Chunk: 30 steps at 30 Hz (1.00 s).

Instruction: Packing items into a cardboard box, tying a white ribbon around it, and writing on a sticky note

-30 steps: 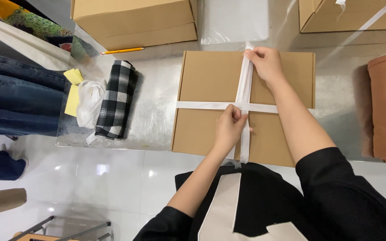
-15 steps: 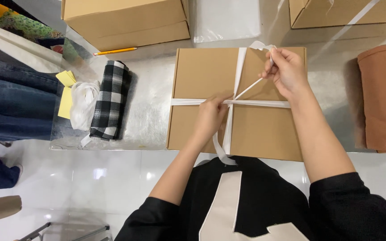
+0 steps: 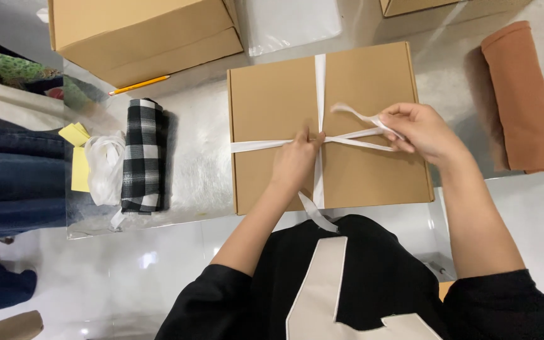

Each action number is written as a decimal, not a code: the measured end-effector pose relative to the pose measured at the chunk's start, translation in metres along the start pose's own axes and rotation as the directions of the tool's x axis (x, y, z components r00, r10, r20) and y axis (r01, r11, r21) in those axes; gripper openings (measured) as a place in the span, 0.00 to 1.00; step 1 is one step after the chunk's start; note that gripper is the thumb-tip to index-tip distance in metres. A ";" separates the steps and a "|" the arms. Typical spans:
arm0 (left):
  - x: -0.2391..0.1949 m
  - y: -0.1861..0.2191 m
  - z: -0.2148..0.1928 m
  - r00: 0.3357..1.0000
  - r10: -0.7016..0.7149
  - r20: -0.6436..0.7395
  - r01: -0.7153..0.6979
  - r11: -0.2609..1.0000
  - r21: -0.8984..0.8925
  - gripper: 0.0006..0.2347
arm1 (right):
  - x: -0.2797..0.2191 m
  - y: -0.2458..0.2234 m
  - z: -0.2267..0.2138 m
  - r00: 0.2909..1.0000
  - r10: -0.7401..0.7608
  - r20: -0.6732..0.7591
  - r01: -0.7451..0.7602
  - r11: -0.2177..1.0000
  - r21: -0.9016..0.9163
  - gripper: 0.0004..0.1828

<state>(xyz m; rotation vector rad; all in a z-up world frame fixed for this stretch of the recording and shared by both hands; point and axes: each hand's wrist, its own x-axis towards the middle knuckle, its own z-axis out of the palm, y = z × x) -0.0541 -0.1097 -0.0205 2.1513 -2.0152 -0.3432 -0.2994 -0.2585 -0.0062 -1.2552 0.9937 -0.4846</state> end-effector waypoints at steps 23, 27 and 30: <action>0.012 -0.017 0.031 0.999 0.051 -0.009 -0.050 0.998 0.036 0.18 | -0.011 0.020 0.061 0.969 -0.247 0.012 0.116 0.412 -0.904 0.11; 0.013 -0.019 0.010 0.997 0.066 0.031 -0.065 0.997 -0.041 0.20 | -0.016 -0.002 0.056 0.996 -0.088 0.015 0.061 0.556 -0.829 0.15; 0.017 -0.025 -0.024 0.987 0.111 0.114 -0.094 0.984 -0.150 0.15 | -0.016 -0.023 0.045 0.959 0.252 0.132 -0.121 0.782 -0.611 0.13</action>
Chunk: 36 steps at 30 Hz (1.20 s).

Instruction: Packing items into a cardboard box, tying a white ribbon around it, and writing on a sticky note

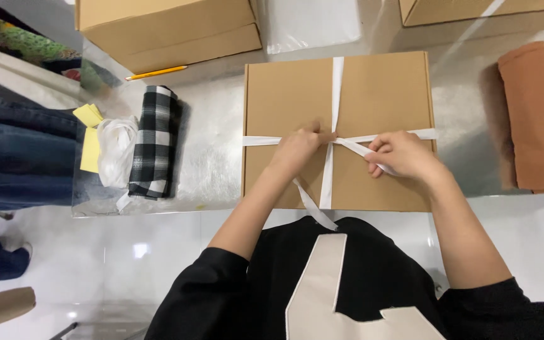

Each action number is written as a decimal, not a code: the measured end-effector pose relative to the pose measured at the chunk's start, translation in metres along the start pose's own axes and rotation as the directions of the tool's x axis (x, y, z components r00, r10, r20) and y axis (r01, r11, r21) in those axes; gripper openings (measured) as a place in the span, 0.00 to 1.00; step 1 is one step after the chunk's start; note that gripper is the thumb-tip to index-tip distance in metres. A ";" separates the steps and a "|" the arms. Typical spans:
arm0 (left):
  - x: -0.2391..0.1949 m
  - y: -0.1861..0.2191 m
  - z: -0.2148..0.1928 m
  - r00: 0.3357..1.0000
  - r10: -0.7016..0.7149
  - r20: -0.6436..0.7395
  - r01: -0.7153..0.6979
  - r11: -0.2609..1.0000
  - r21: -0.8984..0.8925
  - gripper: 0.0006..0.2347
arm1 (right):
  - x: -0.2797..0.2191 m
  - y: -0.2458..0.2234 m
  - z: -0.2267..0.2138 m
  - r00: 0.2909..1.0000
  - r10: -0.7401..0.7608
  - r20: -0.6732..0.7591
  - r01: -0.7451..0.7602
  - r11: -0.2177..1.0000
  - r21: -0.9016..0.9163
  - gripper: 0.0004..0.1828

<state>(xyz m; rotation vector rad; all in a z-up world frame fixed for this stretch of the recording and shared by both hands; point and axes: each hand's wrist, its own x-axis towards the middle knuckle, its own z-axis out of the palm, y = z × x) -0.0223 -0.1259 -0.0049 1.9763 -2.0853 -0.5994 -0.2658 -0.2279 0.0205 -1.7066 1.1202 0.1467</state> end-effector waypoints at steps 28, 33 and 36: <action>0.013 0.004 -0.021 0.983 -0.185 0.000 0.053 0.286 -0.957 0.10 | 0.017 0.024 -0.001 0.812 -0.548 -0.201 0.494 0.463 0.736 0.15; 0.053 0.017 0.012 0.968 -0.250 0.003 0.003 -0.002 -1.000 0.07 | 0.068 0.004 0.013 0.823 -0.537 -0.184 0.368 0.259 0.893 0.23; 0.064 0.011 0.028 0.971 -0.240 0.003 0.000 -0.011 -1.000 0.07 | 0.073 -0.004 0.007 0.882 -0.443 -0.160 0.334 0.347 0.877 0.22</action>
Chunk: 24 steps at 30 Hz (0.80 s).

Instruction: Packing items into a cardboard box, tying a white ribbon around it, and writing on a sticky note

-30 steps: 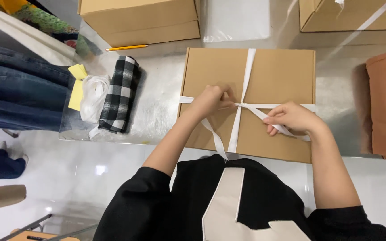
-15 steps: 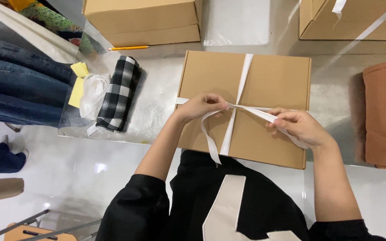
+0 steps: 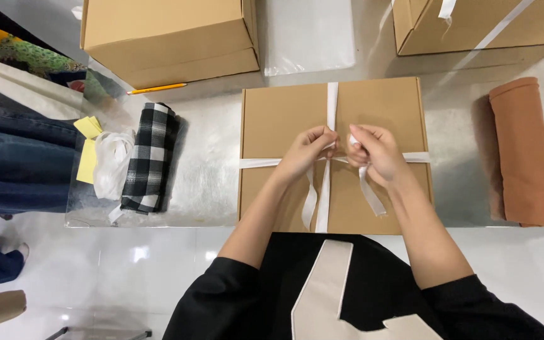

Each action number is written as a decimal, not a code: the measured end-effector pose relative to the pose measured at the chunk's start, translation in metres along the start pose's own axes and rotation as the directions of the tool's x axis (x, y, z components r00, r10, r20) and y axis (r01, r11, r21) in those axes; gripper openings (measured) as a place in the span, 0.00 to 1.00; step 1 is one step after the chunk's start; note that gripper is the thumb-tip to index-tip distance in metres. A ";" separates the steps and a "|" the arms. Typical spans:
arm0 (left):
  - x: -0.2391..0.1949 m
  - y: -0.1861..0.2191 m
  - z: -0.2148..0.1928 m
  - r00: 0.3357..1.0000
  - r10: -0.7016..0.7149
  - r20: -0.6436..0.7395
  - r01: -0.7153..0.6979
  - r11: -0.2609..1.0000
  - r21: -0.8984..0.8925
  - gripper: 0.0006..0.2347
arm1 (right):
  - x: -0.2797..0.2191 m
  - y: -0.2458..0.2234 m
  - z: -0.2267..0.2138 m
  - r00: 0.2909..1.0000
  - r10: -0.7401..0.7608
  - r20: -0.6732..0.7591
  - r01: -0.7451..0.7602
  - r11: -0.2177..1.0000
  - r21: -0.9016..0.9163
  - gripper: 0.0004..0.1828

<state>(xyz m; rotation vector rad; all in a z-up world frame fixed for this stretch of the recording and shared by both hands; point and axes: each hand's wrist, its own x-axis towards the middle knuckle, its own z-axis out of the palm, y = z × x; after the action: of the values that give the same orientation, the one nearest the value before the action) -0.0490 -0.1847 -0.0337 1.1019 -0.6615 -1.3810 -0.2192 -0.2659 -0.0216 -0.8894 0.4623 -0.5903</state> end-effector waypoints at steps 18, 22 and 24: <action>0.005 -0.029 -0.021 0.999 0.037 -0.035 -0.014 0.860 0.510 0.09 | -0.007 0.045 -0.037 0.991 0.107 -0.080 -0.126 0.950 -0.285 0.13; 0.002 -0.027 -0.023 0.997 0.081 -0.017 -0.065 0.894 0.443 0.08 | -0.009 0.027 -0.018 0.995 0.088 -0.043 -0.097 0.950 -0.296 0.15; -0.002 -0.025 -0.024 0.994 0.109 0.016 -0.105 0.902 0.419 0.08 | -0.011 0.023 -0.013 0.996 0.082 -0.017 -0.084 0.950 -0.300 0.15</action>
<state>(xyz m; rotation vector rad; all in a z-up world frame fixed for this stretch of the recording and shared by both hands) -0.0388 -0.1737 -0.0649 1.3851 -1.0324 -1.1654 -0.2285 -0.2553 -0.0460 -1.1525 0.6012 -0.4507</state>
